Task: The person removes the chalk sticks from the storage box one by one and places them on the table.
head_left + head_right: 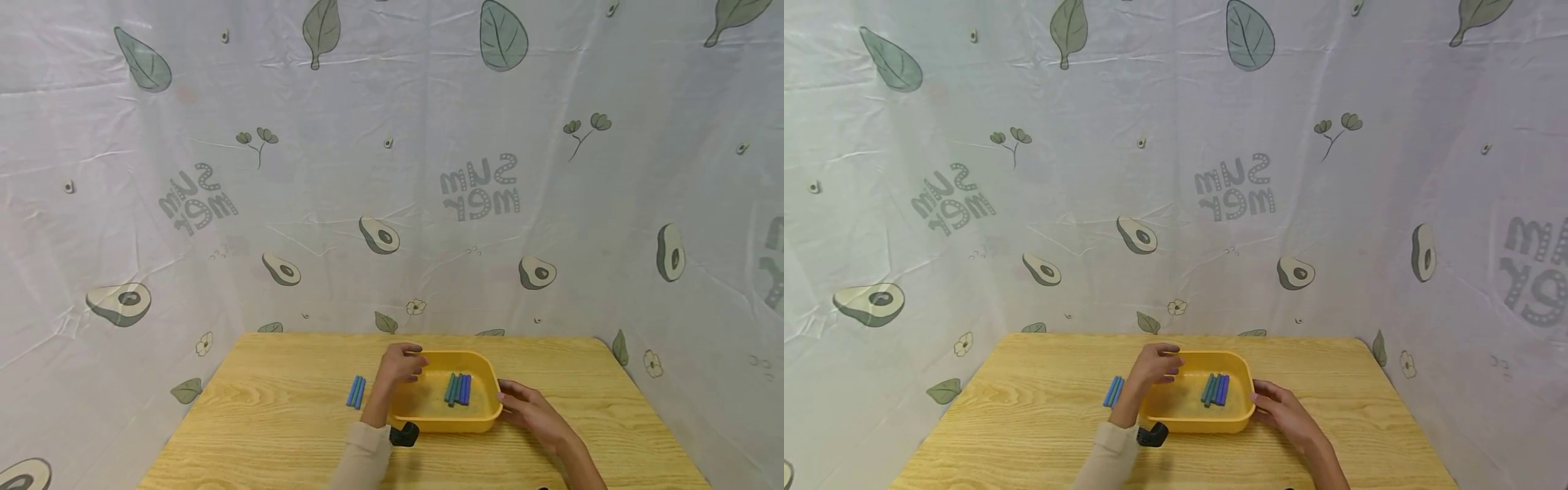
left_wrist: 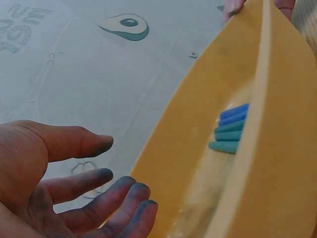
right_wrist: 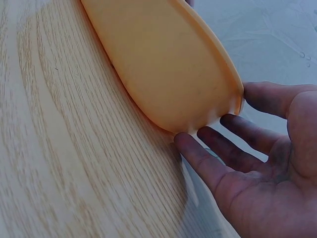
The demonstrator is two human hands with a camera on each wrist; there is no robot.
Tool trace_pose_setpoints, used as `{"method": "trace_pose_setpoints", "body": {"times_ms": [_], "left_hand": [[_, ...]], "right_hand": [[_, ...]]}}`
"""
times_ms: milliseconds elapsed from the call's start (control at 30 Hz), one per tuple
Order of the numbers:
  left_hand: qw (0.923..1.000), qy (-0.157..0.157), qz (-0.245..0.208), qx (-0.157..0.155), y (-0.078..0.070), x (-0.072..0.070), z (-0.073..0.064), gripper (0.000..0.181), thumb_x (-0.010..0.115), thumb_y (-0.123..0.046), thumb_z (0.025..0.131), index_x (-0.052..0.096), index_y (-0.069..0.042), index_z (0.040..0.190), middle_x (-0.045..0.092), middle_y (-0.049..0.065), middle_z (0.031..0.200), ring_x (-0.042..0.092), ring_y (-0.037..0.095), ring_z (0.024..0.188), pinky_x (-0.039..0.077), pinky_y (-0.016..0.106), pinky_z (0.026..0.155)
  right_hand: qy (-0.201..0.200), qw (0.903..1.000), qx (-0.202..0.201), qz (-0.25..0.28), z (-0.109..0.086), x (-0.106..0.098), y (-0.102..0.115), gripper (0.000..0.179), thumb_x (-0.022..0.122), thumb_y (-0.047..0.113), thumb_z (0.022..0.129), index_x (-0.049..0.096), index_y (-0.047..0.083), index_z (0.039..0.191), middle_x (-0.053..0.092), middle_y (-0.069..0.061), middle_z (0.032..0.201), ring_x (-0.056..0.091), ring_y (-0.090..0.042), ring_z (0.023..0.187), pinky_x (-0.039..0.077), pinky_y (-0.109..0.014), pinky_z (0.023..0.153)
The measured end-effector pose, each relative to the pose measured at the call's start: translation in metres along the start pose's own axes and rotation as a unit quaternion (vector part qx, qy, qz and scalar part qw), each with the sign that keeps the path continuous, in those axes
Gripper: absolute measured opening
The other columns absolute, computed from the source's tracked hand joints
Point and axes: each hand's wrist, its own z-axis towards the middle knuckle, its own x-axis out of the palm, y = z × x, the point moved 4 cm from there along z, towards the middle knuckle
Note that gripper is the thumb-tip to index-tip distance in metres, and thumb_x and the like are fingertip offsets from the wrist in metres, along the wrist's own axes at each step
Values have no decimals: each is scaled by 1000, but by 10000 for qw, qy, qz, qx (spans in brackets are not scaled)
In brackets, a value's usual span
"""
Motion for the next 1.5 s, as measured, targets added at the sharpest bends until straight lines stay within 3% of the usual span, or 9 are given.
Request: {"method": "trace_pose_setpoints", "body": {"times_ms": [300,400,633,767,933,1033,1167,1333,1500], "left_hand": [[9996,156,240,-13,5,19,4,49,77,-12,96,67,8,139,78,22,115,76,44,102,67,49,83],[9995,183,189,-160,9,25,3,50,78,-12,95,67,7,140,78,18,112,76,39,95,66,49,84],[9981,266,424,-365,10,41,4,51,81,-12,92,68,6,138,77,22,100,61,20,68,62,37,67],[9978,217,450,-433,12,49,6,49,82,-11,91,69,6,135,75,18,96,60,19,66,61,35,64],[9973,238,491,-482,17,58,9,49,81,-9,91,69,4,137,73,10,107,55,17,64,54,30,58],[9965,211,632,-500,19,62,9,47,81,-7,90,71,3,135,74,10,110,52,17,62,53,29,57],[9946,156,951,-384,20,65,9,41,83,-5,88,75,4,128,77,12,110,59,18,66,60,34,62],[9880,67,1544,-13,17,69,9,36,86,-2,84,79,5,119,79,18,113,70,20,77,64,37,65],[9800,-151,1984,-18,19,71,10,31,88,-3,83,83,0,113,80,15,106,69,19,72,61,33,62]], "right_hand": [[-98,9999,81,38,-1,1,0,71,50,25,115,20,-16,164,32,-40,163,63,-25,138,58,-34,107],[-83,9999,59,74,-1,1,0,70,51,24,115,20,-16,164,31,-41,164,63,-26,138,58,-34,107],[-46,10000,6,35,0,-2,-2,70,50,25,116,20,-16,164,32,-42,163,63,-25,138,58,-34,107],[5,10000,0,56,0,-2,-2,71,49,26,116,19,-15,164,32,-41,163,64,-25,137,58,-34,107],[24,10000,-17,41,-1,-1,-1,69,48,24,116,18,-15,165,34,-39,163,63,-27,138,58,-35,108],[7,10000,-27,-12,0,0,-1,68,47,23,116,19,-16,164,36,-39,162,62,-31,139,59,-36,108],[-24,10000,24,-60,0,1,-2,68,48,24,116,20,-16,164,37,-39,162,62,-34,139,59,-37,107],[-55,10000,55,-62,1,0,-2,68,47,23,116,20,-16,164,35,-40,163,60,-37,141,59,-37,108],[-38,10000,16,-66,0,0,-1,68,47,23,116,19,-16,164,34,-40,164,59,-38,142,58,-37,108]]}}
